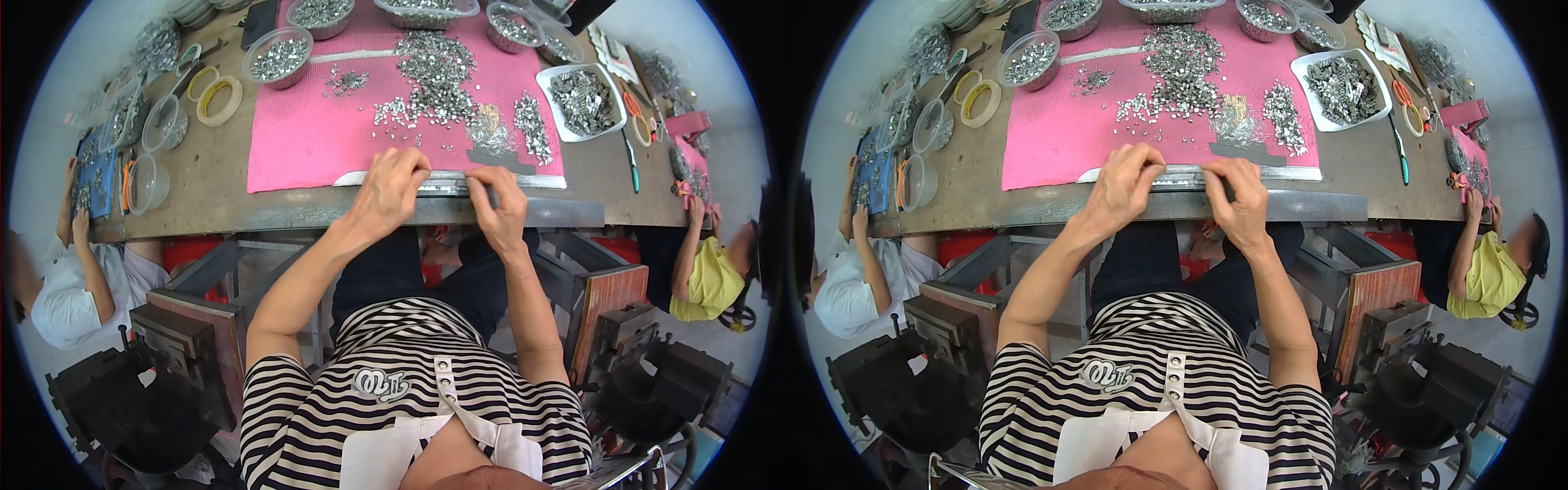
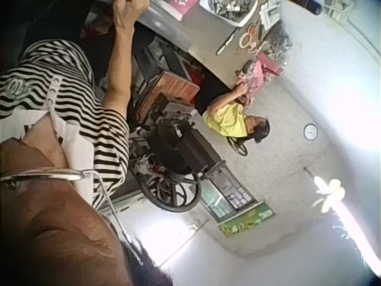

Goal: The person sits at a workbench and repeatedly picks up small silver metal pieces, places them into a metal press tool, and presses down to shape or join them. They then place the finished pieces onto a pink mat. Two other workers are visible in the background performing similar tasks.

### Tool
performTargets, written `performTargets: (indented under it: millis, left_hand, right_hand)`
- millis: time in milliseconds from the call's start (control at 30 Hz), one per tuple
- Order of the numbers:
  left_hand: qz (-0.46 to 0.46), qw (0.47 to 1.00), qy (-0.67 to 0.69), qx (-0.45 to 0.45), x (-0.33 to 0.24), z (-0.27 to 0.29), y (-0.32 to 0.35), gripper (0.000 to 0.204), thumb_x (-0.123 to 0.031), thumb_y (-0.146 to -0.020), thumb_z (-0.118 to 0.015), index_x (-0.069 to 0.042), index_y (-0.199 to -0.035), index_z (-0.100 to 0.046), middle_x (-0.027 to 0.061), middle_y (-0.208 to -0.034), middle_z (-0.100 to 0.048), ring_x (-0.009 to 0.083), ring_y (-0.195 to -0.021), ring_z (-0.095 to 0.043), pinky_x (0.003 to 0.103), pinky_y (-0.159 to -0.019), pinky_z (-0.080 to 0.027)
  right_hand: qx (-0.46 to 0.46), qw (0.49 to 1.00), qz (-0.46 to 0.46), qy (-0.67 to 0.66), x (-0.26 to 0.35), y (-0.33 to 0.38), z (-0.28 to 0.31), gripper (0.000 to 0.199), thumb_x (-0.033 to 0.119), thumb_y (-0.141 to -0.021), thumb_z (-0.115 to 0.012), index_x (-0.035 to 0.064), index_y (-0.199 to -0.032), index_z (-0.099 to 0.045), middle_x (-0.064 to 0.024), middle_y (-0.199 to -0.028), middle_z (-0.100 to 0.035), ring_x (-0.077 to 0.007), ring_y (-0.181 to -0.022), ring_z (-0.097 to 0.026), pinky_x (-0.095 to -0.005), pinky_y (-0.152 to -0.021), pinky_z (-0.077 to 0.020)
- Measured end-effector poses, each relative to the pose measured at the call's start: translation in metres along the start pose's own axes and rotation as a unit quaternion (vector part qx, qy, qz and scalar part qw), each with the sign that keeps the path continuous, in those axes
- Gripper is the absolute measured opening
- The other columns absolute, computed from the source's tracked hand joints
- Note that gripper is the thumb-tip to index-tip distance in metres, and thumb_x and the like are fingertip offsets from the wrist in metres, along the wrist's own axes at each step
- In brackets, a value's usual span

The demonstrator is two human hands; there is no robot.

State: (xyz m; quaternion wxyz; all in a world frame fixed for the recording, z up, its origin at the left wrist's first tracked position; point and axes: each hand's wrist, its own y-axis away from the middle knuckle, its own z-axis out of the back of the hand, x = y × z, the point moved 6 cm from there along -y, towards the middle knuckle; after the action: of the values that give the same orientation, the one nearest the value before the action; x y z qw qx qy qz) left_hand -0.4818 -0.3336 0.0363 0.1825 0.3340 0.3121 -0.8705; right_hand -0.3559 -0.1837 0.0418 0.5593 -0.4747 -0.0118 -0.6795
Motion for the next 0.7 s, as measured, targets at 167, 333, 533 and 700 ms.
performTargets:
  millis: [167,333,533,700]
  left_hand:
    - [-0.028,1.0,0.005,-0.011,-0.009,-0.01,0.007,0.008,-0.002,-0.091,-0.067,-0.002,-0.098,-0.063,0.0101,-0.091,-0.064,0.0299,-0.087,-0.059,0.041,-0.082,-0.045]
    - [-0.037,0.999,-0.016,-0.008,-0.012,-0.012,0.009,0.009,-0.002,-0.089,-0.068,-0.002,-0.096,-0.062,0.0099,-0.092,-0.064,0.0302,-0.089,-0.059,0.041,-0.082,-0.045]
    - [-0.08,0.994,-0.07,-0.013,-0.023,-0.014,0.006,0.01,-0.002,-0.088,-0.069,-0.003,-0.095,-0.062,0.0109,-0.09,-0.064,0.0317,-0.088,-0.06,0.043,-0.08,-0.047]
    - [-0.083,0.99,-0.112,-0.014,-0.025,-0.009,0.011,0.01,-0.001,-0.087,-0.07,-0.003,-0.093,-0.062,0.0125,-0.087,-0.062,0.0332,-0.083,-0.06,0.045,-0.078,-0.048]
  right_hand:
    - [-0.048,0.991,-0.102,-0.069,-0.031,0.011,-0.003,0.005,0.006,-0.092,-0.072,0.0034,-0.097,-0.072,-0.0082,-0.086,-0.07,-0.0245,-0.08,-0.064,-0.036,-0.078,-0.0476]
    - [-0.047,0.992,-0.092,-0.068,-0.031,0.011,-0.005,0.005,0.006,-0.093,-0.072,0.0039,-0.097,-0.072,-0.0082,-0.084,-0.068,-0.0239,-0.078,-0.063,-0.0359,-0.077,-0.0468]
    - [-0.059,0.993,-0.089,-0.051,-0.031,0.014,-0.001,0.006,0.007,-0.092,-0.072,0.0044,-0.097,-0.073,-0.0079,-0.083,-0.068,-0.0247,-0.077,-0.062,-0.0363,-0.077,-0.0467]
    - [-0.069,0.995,-0.052,-0.055,-0.022,0.01,-0.01,0.007,0.005,-0.09,-0.071,0.0034,-0.096,-0.072,-0.0101,-0.084,-0.067,-0.0281,-0.078,-0.064,-0.0385,-0.076,-0.0477]
